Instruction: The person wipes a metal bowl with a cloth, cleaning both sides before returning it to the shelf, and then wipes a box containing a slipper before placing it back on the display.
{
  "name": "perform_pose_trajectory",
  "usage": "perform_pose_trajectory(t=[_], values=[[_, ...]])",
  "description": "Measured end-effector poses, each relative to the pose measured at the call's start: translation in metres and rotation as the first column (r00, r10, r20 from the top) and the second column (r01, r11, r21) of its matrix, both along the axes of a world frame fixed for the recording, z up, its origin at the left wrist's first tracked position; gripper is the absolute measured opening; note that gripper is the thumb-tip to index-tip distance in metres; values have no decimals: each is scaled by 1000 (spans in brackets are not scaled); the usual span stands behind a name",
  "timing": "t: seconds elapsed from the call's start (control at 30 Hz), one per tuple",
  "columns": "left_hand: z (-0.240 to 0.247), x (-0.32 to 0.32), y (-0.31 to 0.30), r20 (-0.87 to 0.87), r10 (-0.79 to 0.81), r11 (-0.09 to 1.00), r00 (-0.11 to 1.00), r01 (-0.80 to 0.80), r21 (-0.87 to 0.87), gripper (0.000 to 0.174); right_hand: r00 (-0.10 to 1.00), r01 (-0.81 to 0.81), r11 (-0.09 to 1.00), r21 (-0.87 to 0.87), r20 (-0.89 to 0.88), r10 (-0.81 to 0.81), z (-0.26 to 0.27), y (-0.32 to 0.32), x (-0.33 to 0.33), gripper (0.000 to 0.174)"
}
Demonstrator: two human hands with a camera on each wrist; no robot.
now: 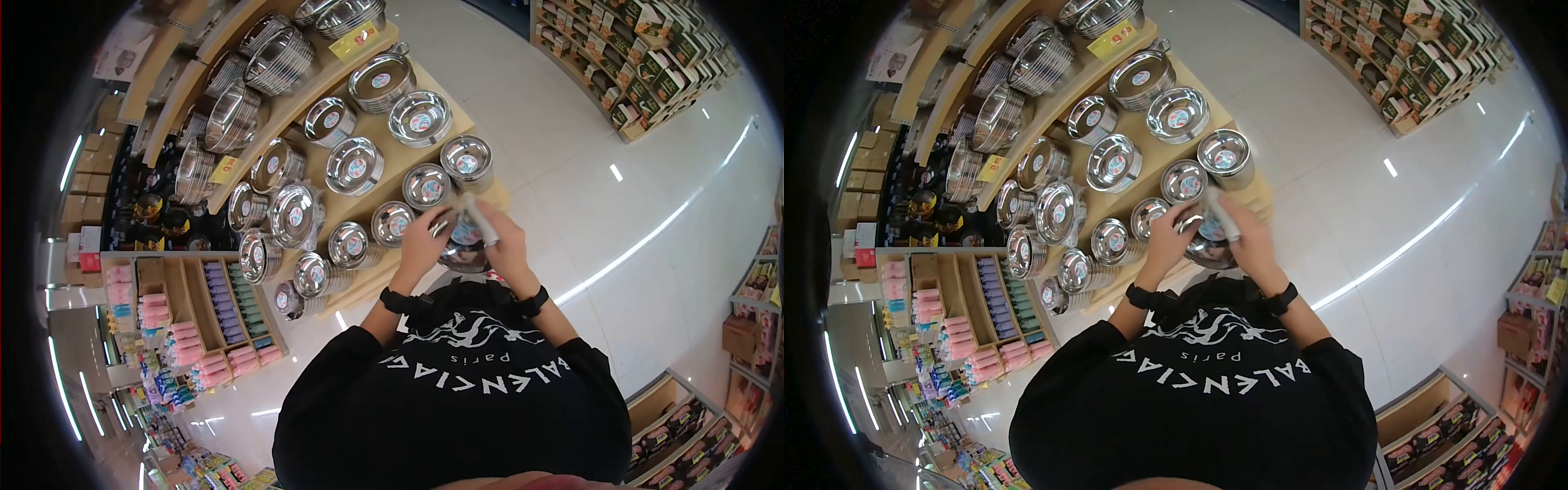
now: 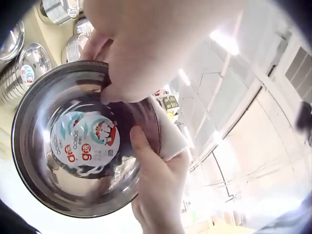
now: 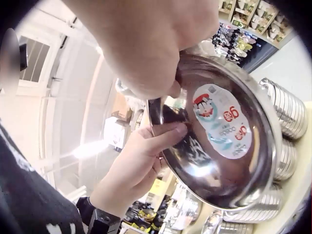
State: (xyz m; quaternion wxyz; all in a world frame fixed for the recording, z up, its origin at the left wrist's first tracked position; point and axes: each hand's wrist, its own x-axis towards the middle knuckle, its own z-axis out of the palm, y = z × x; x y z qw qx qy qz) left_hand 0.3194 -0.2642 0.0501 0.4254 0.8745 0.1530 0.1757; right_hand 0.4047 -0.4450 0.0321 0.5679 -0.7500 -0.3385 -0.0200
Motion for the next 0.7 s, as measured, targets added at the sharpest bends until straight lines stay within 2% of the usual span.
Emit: perform_pose_trajectory(t=[0.03,0.13,0.17,0.27,0.3,0.4,0.43,0.53,0.57,0.63,0.7], values=[[6,2,0,-83,17,996,996,-25,-89,39,995,70,996,46,-75,-67,0,0,1,46],[-7,3,2,-89,75,903,993,-105,-416,35,963,259,933,249,-139,-230,-5,11,4,40],[-19,-1,4,-71,77,901,995,-100,-422,34,925,297,925,237,-312,-217,-11,13,2,35],[-43,-18,10,-78,105,893,991,-129,-432,32,955,233,914,331,-258,-150,-7,28,5,39],[-42,-22,12,-44,125,912,991,-132,-388,34,979,150,944,294,-181,-99,-8,32,8,41],[-29,-38,35,-334,120,984,935,-157,-86,37,995,-95,985,144,44,90,-6,45,16,52],[-11,-38,31,-254,150,989,955,-142,49,27,980,-177,981,81,110,167,-1,50,19,56],[13,-38,34,-379,159,938,912,-20,345,21,871,-389,908,-158,260,418,17,64,19,61],[8,-40,38,-390,173,916,905,-3,401,18,815,-444,862,-245,289,502,21,70,18,62],[3,-44,45,-409,203,863,890,35,505,14,809,-454,862,-226,301,505,18,84,17,60],[17,-46,49,-299,184,913,936,-50,405,17,829,-448,872,-196,274,487,22,91,16,58]])
